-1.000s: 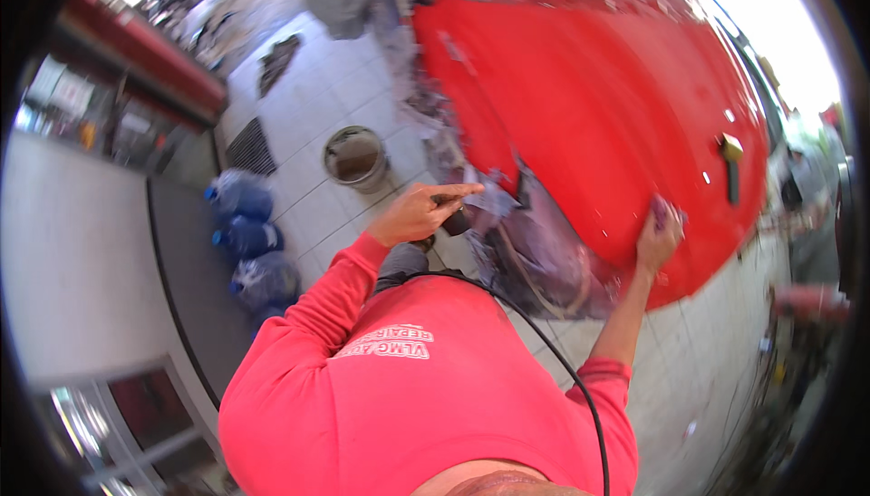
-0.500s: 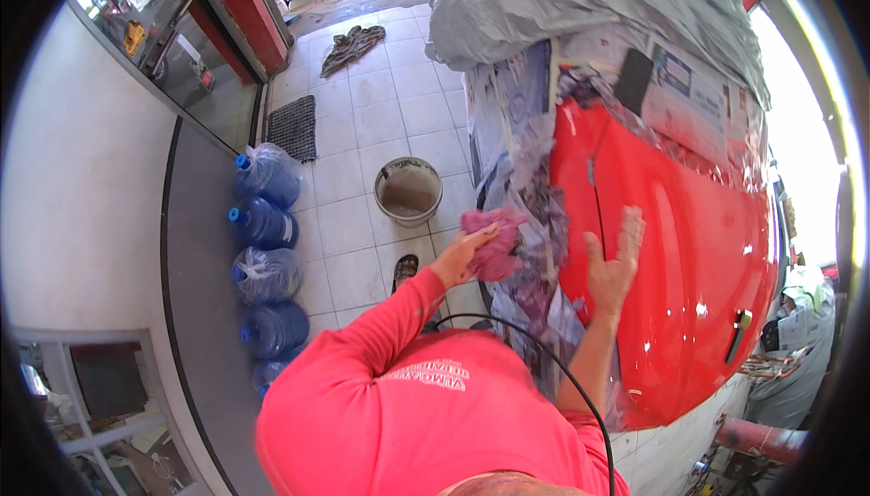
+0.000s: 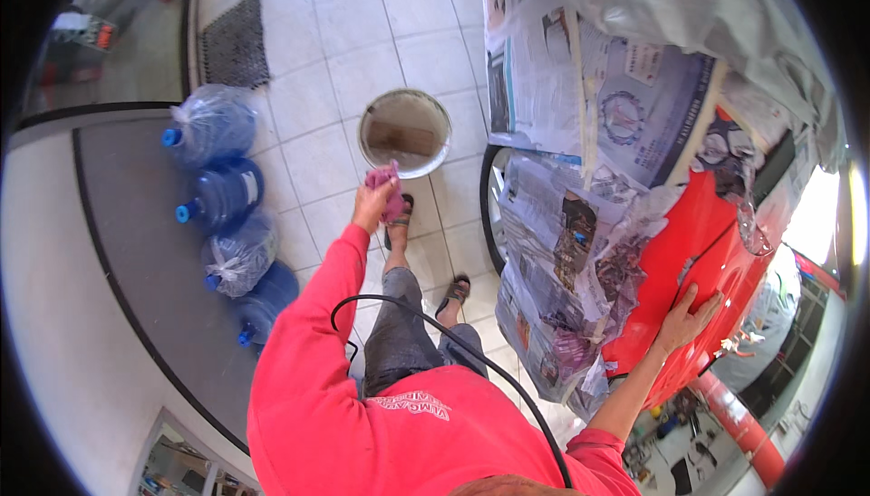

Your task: The person sands the surface of a red car hood using a sanding block and a cloth. They repeatedly rub the surface, occasionally dipping the cloth into a bucket of water and wiping the hood to remove residue.

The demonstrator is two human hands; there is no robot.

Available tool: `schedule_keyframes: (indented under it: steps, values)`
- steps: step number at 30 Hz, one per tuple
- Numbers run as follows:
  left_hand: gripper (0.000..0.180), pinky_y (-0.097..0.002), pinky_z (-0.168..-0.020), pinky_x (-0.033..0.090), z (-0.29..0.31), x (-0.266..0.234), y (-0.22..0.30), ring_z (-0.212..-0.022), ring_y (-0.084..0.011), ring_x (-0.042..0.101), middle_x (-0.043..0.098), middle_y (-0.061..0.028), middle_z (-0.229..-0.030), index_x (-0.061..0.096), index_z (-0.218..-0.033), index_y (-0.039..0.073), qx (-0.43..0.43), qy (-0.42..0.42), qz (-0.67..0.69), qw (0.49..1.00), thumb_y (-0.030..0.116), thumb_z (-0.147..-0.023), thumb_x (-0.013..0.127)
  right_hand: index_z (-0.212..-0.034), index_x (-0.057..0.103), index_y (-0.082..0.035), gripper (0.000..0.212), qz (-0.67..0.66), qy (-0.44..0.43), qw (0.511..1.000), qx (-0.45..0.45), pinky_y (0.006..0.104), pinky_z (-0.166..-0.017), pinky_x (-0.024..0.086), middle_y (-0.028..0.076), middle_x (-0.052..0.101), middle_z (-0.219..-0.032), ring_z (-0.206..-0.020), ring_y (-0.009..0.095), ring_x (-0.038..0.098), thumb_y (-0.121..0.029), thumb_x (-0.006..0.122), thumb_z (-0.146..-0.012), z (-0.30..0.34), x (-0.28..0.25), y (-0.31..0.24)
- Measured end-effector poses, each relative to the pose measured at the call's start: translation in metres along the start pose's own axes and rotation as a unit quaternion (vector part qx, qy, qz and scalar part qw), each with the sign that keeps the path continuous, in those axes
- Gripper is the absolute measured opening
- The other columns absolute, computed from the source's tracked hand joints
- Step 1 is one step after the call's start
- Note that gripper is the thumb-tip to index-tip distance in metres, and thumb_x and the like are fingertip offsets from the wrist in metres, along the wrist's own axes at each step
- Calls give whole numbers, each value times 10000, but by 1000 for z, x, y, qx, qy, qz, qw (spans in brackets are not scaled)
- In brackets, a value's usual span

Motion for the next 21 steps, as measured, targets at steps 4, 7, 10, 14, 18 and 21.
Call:
schedule_keyframes:
  steps: [4, 7, 10, 14, 18, 21]
  values:
    - [332, -323, -878, 553, -133, 16, -38, -977, -145, 674, 750, -22, -1075, 755, -1244, 74, 185, 14, -175, 967, 158, -926, 798, -1630, 384, 41, 846, 86, 17, 996, 5, 519, -1287, 299, 298, 414, -1664, -1543, 464, 391, -538, 623, -1062, 3, -2, -9]
    - [643, -410, -1091, 515, -232, 22, -99, -1257, -324, 679, 730, -219, -1288, 687, -1410, 86, 125, -11, -323, 938, 343, -852, 879, -1641, 376, 30, 840, 58, -9, 997, 46, 517, -1287, 296, 297, 402, -1671, -1540, 477, 386, -569, 560, -1081, -7, -1, -4]
    - [1071, -566, -1158, 444, -278, 44, -119, -1384, -497, 536, 481, -339, -1558, 457, -1604, 71, 94, 54, -425, 899, 563, -755, 886, -1656, 350, 16, 821, 122, 7, 990, 66, 511, -1287, 294, 305, 397, -1669, -1544, 464, 383, -577, 488, -1106, -3, -18, 5]
    - [1051, -579, -1324, 172, -344, 43, -188, -1517, -470, 432, 431, -307, -1635, 412, -1643, 56, 124, 121, -524, 834, 623, -842, 788, -1649, 313, 77, 778, 1, 17, 994, 110, 504, -1288, 295, 317, 352, -1677, -1545, 401, 395, -521, 348, -1153, -9, -10, -11]
    - [813, -586, -1328, 145, -409, 24, -246, -1442, -416, 543, 520, -254, -1593, 538, -1551, 78, -66, -1, -598, 799, 525, -903, 740, -1651, 323, 59, 780, 22, 22, 994, 109, 504, -1289, 294, 305, 348, -1686, -1551, 400, 390, -535, 358, -1147, 4, -15, -25]
    - [576, -553, -1239, 338, -431, 12, -261, -1300, -392, 665, 673, -228, -1420, 694, -1363, 71, -102, -170, -694, 692, 417, -905, 734, -1653, 331, 46, 781, 12, 23, 994, 109, 504, -1289, 293, 296, 344, -1693, -1555, 399, 386, -545, 365, -1143, 9, -9, -27]
Point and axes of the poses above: each hand's wrist, its own z-axis away from the middle knuckle, its own x-axis out of the palm, y = z × x, the point moved 6 cm from there along -z, towards the middle knuckle
